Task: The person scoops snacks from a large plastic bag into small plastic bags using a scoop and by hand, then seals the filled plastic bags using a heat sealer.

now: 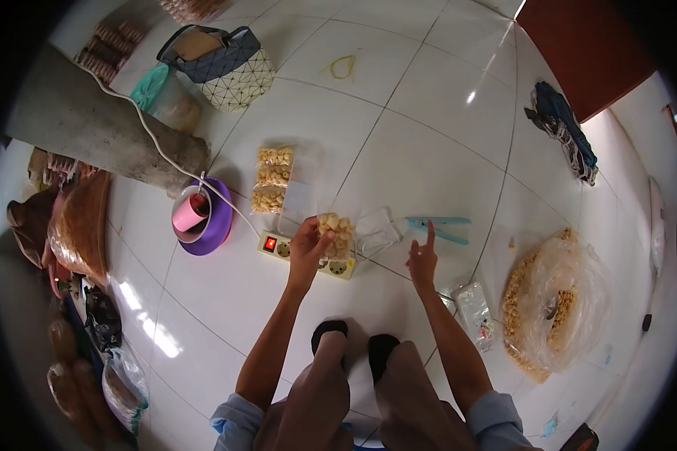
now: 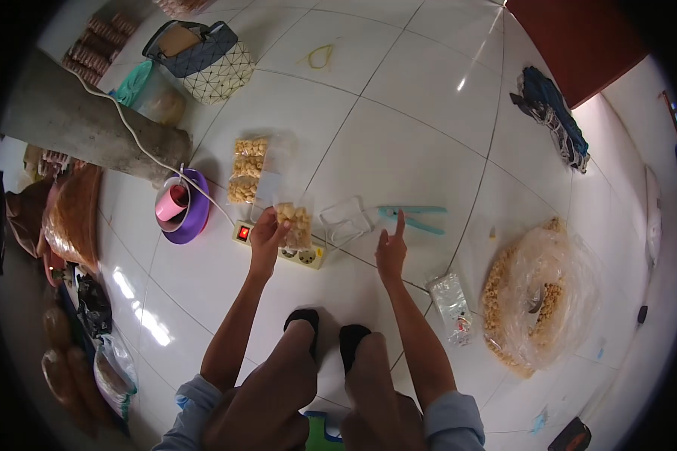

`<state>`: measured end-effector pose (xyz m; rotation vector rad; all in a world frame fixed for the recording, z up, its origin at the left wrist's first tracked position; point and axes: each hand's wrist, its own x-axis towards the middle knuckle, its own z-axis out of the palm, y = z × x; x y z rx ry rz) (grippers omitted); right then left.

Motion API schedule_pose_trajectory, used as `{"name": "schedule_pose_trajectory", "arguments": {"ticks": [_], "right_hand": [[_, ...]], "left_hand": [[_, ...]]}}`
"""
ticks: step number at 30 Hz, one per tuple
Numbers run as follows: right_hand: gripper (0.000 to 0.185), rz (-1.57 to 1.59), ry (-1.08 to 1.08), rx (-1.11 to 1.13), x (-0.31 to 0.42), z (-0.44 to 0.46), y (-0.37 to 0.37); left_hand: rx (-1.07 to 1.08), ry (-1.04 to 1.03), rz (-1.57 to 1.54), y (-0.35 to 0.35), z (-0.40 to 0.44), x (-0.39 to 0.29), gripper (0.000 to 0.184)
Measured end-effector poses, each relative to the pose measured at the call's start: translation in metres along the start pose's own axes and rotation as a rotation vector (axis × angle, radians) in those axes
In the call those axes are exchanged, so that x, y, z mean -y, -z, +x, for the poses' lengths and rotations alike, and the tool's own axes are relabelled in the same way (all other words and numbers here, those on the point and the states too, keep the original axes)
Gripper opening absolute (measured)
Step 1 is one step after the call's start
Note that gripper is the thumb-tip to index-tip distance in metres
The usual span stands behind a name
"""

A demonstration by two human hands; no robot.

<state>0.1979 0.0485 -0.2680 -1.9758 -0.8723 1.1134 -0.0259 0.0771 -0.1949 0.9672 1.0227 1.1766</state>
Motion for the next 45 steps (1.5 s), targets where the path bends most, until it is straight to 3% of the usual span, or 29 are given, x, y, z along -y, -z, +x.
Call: {"name": "schedule_pose_trajectory", "arguments": {"ticks": [1,3,9,11,13,17,20,23,25,32,35,37,41,43,45], "right_hand": [[0.044,0.005,-0.001,-0.001,0.000,0.013,-0.005],[0.043,-0.348,0.074,-0.098,0.001,0.037,-0.020],[0.033,-0.555,0.016,-0.184,0.010,0.040,-0.018],[0.030,-0.584,0.016,-0.204,-0.001,0.039,-0.011],[0.029,-0.884,0.333,-0.384,-0.024,0.039,-0.004],[0.033,-1.036,0.337,-0.353,-0.028,0.038,0.014],[0.043,-1.127,0.212,-0.265,-0.015,0.040,0.021],[0.057,-0.978,0.136,-0.320,-0.018,0.050,0.020],[0.066,-0.718,0.112,-0.425,-0.014,0.054,0.017],[0.063,-0.763,0.046,-0.418,-0.029,0.083,0.014],[0.060,-0.749,0.161,-0.501,-0.043,0.088,0.018],[0.054,0.036,0.025,-0.171,-0.020,0.077,0.031],[0.053,0.276,0.115,-0.040,0.035,0.040,0.043],[0.051,0.515,0.175,0.144,0.063,0.017,0.053],[0.049,0.564,0.193,0.248,0.082,-0.002,0.064]], "left_hand": [[-0.012,0.009,0.029,-0.001,-0.002,-0.001,0.026],[-0.021,0.013,0.062,0.000,-0.002,-0.001,0.026],[-0.004,0.080,0.034,0.003,-0.007,0.010,0.027],[0.018,0.011,0.006,0.003,-0.008,0.014,0.028],[0.018,0.014,-0.002,0.001,-0.008,0.012,0.025],[0.028,0.014,-0.036,0.000,-0.007,0.014,0.023],[0.036,0.022,-0.046,0.000,-0.005,0.015,0.024],[0.046,0.020,-0.013,-0.003,-0.004,0.012,0.024],[0.053,0.013,-0.025,-0.005,-0.003,0.009,0.024],[0.074,-0.011,0.030,-0.010,0.005,0.004,0.024],[0.075,0.046,0.109,-0.009,0.010,0.002,0.025],[0.099,0.040,0.047,-0.011,0.013,0.000,0.027],[0.156,0.006,-0.001,-0.012,0.025,-0.017,0.025],[0.163,0.022,0.008,-0.010,0.033,-0.025,0.025],[0.176,0.043,0.010,-0.010,0.038,-0.027,0.025]]}}
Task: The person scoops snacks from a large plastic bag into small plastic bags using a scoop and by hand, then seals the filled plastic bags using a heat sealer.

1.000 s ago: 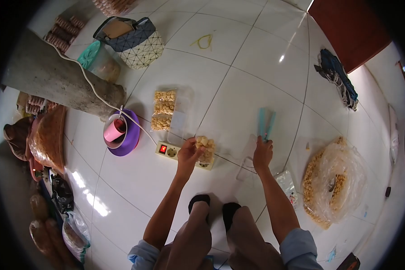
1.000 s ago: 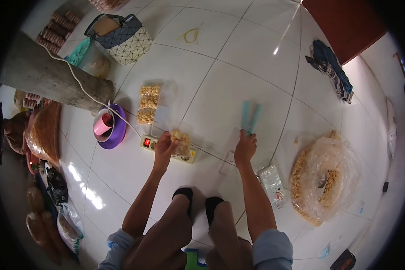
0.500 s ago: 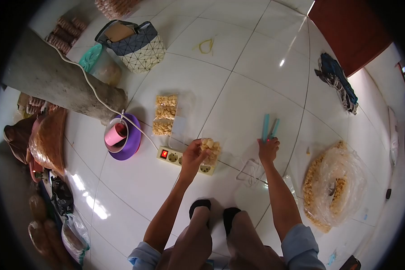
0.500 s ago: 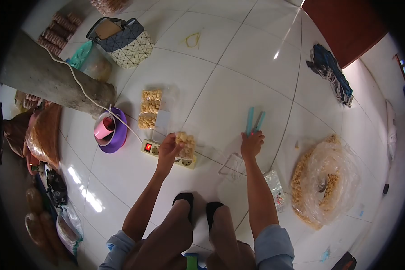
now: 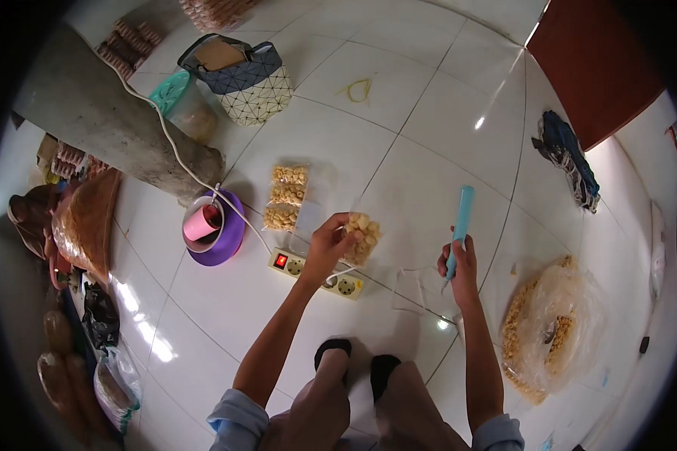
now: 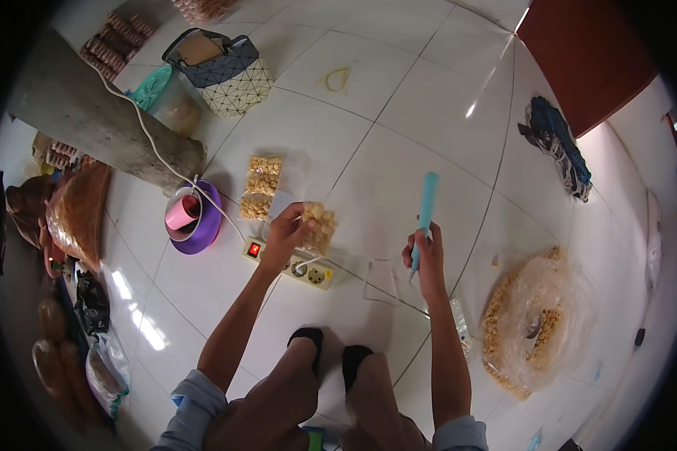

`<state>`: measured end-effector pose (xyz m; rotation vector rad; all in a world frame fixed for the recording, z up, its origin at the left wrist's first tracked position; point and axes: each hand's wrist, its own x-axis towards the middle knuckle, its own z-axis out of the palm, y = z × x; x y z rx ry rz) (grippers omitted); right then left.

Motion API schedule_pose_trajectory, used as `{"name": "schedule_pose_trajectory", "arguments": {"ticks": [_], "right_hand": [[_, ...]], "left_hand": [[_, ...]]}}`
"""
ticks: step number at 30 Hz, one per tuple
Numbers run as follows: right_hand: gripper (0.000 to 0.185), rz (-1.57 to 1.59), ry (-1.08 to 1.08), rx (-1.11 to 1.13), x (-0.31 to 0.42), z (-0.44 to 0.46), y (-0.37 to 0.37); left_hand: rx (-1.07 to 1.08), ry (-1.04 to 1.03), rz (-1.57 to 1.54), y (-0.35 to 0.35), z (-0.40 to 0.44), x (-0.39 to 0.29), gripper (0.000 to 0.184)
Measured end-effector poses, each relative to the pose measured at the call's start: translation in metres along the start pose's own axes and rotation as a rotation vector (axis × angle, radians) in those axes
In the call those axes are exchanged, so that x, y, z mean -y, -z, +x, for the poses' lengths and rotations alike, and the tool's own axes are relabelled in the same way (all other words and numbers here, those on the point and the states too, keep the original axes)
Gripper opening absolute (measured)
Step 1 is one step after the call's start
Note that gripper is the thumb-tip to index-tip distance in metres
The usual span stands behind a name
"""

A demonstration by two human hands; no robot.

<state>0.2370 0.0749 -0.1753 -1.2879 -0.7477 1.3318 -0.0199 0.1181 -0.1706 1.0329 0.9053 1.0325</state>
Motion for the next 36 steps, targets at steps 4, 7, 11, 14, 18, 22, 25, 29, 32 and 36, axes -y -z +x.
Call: {"name": "schedule_pose_trajectory", "arguments": {"ticks": [4,7,11,14,18,22,25,29,32,36], "right_hand": [[0.042,-0.055,0.020,0.191,0.016,-0.014,-0.006],[0.040,-0.201,0.052,0.268,0.017,-0.017,-0.003],[0.037,-0.238,-0.029,0.238,0.014,-0.026,-0.004],[0.044,-0.221,-0.068,0.159,0.002,-0.029,-0.001],[0.044,-0.415,-0.038,0.142,0.007,-0.036,-0.011],[0.045,-0.473,-0.027,0.159,0.008,-0.032,-0.014],[0.046,-0.517,-0.048,0.184,0.014,-0.033,-0.018],[0.047,-0.569,0.016,0.187,0.008,-0.030,-0.018],[0.049,-0.571,-0.012,0.186,0.011,-0.031,-0.022],[0.047,-0.575,-0.002,0.186,0.012,-0.030,-0.026]], "left_hand": [[0.004,0.043,0.027,0.003,0.007,-0.002,0.028],[0.017,0.079,0.059,0.004,0.007,0.001,0.030],[0.035,0.104,0.032,0.004,0.005,0.007,0.032],[0.054,0.114,0.076,0.001,0.002,0.003,0.028],[0.079,0.136,0.152,0.005,0.002,0.009,0.028],[0.084,0.175,0.177,0.002,0.001,0.007,0.032],[0.102,0.189,0.219,0.000,-0.001,0.002,0.034],[0.129,0.238,0.337,0.000,-0.001,0.003,0.035],[0.132,0.216,0.319,-0.004,-0.004,0.000,0.035],[0.151,0.253,0.373,-0.010,-0.006,-0.008,0.036]]}}
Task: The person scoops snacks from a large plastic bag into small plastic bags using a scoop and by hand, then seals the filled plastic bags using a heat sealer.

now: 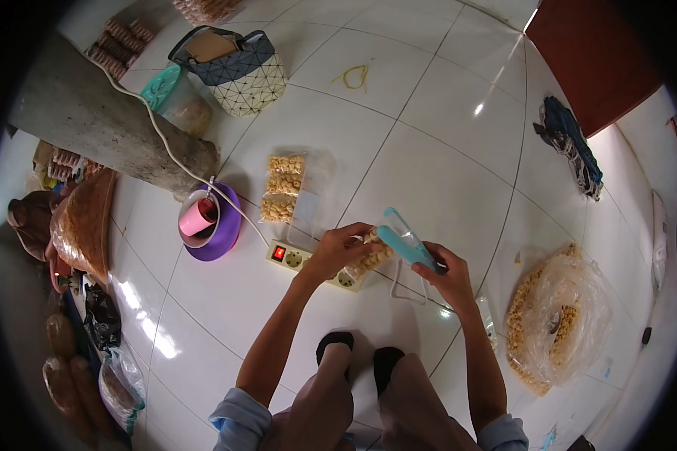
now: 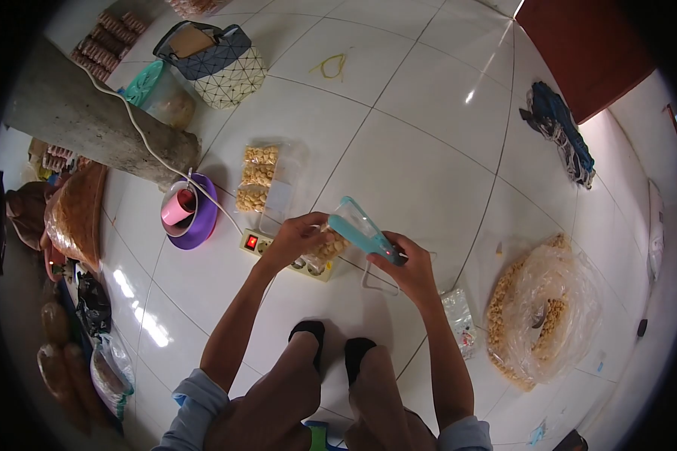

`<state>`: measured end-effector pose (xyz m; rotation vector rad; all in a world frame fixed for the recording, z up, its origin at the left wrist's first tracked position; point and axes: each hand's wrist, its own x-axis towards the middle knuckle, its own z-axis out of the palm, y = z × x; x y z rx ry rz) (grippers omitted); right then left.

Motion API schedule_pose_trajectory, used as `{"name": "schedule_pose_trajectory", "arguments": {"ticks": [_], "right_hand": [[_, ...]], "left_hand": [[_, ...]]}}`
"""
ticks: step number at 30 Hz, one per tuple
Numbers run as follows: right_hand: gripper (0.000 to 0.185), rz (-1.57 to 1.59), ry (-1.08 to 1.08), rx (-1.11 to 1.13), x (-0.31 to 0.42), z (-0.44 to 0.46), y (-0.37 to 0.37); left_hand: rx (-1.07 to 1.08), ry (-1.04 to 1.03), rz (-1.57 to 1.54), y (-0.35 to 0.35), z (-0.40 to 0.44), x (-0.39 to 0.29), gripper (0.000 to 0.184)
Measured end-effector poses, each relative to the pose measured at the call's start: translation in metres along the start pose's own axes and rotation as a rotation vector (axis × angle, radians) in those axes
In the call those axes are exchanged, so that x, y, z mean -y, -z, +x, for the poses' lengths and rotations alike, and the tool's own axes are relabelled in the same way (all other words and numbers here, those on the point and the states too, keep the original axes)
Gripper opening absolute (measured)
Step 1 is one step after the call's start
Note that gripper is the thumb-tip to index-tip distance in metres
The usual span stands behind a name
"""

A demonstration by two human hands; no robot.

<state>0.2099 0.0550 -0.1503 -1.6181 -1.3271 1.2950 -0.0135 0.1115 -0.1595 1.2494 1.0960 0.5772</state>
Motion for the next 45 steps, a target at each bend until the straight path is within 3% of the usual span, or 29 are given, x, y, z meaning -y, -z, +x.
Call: {"name": "schedule_pose_trajectory", "arguments": {"ticks": [25,38,45], "right_hand": [[0.029,-0.001,0.015,-0.099,-0.010,0.004,-0.010],[0.031,-0.023,0.028,-0.110,-0.013,0.005,-0.010],[0.042,0.074,0.012,-0.010,-0.019,0.006,-0.010]], "left_hand": [[-0.014,-0.010,0.041,-0.004,0.000,0.006,0.036],[-0.023,-0.017,0.011,-0.004,0.003,0.013,0.037],[-0.061,-0.039,0.064,-0.002,0.003,0.014,0.036]]}}
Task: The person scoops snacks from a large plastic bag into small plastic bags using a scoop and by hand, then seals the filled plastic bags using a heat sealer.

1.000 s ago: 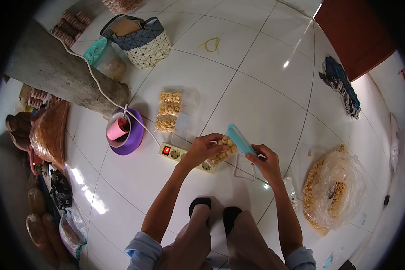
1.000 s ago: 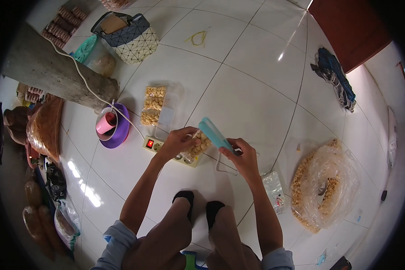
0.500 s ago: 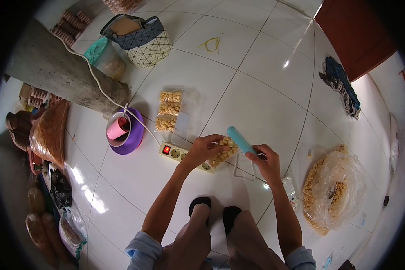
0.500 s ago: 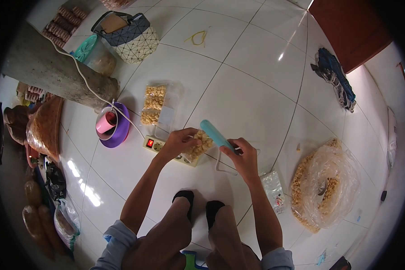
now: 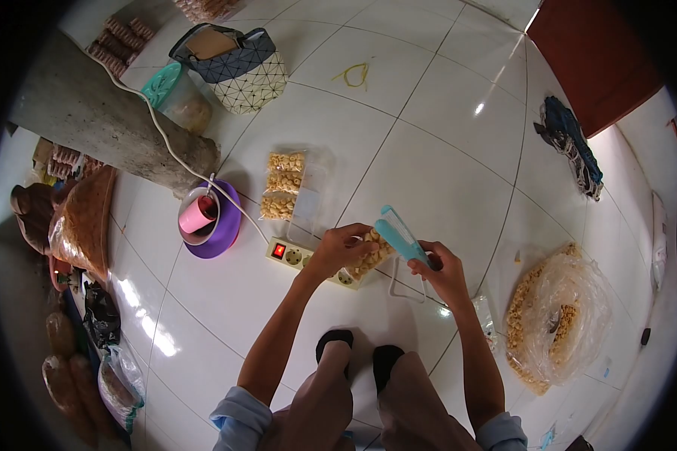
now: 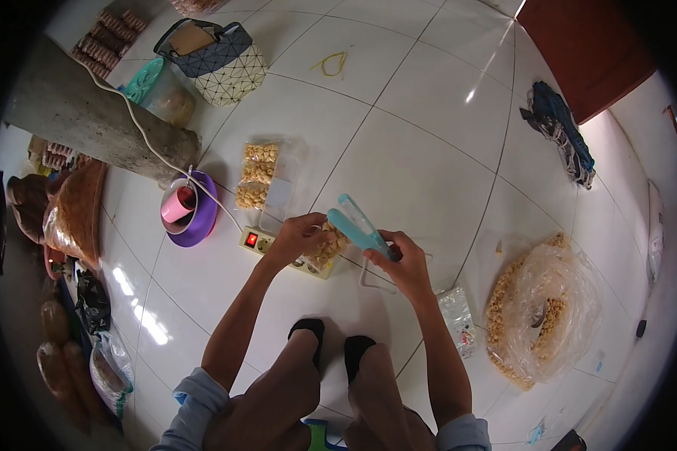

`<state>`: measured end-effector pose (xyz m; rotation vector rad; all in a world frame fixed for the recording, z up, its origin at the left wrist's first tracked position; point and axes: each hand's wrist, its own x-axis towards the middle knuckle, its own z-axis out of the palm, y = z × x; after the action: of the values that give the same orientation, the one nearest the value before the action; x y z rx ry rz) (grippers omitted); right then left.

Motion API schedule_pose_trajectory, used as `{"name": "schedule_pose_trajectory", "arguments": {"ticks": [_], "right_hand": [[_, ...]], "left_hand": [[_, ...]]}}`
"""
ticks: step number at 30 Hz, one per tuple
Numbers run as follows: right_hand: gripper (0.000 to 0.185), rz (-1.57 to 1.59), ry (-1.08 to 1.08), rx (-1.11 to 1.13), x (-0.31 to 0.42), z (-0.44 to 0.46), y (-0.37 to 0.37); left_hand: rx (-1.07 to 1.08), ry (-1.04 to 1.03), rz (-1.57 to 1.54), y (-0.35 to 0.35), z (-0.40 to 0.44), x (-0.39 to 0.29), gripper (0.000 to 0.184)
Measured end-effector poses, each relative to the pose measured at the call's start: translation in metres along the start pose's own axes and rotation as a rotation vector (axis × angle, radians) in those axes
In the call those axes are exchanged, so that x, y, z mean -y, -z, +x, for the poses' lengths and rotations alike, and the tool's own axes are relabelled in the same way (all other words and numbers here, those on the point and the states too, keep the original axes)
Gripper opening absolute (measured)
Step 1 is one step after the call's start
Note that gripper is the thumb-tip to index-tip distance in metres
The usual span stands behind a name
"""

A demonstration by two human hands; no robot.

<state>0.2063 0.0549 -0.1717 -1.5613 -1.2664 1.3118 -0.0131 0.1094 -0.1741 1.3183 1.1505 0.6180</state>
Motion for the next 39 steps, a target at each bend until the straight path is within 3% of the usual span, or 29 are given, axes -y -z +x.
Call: {"name": "schedule_pose_trajectory", "arguments": {"ticks": [9,11,20,22,28,39], "right_hand": [[0.045,0.033,0.016,-0.027,-0.007,0.002,0.001],[0.044,0.067,-0.001,-0.029,-0.006,0.003,0.004],[0.042,0.093,-0.032,-0.163,-0.019,0.012,0.008],[0.044,-0.088,0.053,-0.326,-0.027,0.019,0.001],[0.046,-0.493,0.189,-0.487,-0.081,0.055,-0.027],[0.050,-0.658,0.163,-0.448,-0.112,0.068,-0.033]], "left_hand": [[-0.003,0.020,-0.089,0.002,0.000,0.007,0.036],[-0.008,0.103,-0.147,0.005,0.002,0.011,0.037],[-0.074,0.054,-0.171,0.006,0.001,0.021,0.037],[-0.112,0.051,-0.191,0.005,0.004,0.036,0.036],[-0.218,0.093,-0.250,0.005,0.000,0.060,0.032],[-0.290,0.150,-0.319,-0.001,-0.006,0.065,0.029]]}}
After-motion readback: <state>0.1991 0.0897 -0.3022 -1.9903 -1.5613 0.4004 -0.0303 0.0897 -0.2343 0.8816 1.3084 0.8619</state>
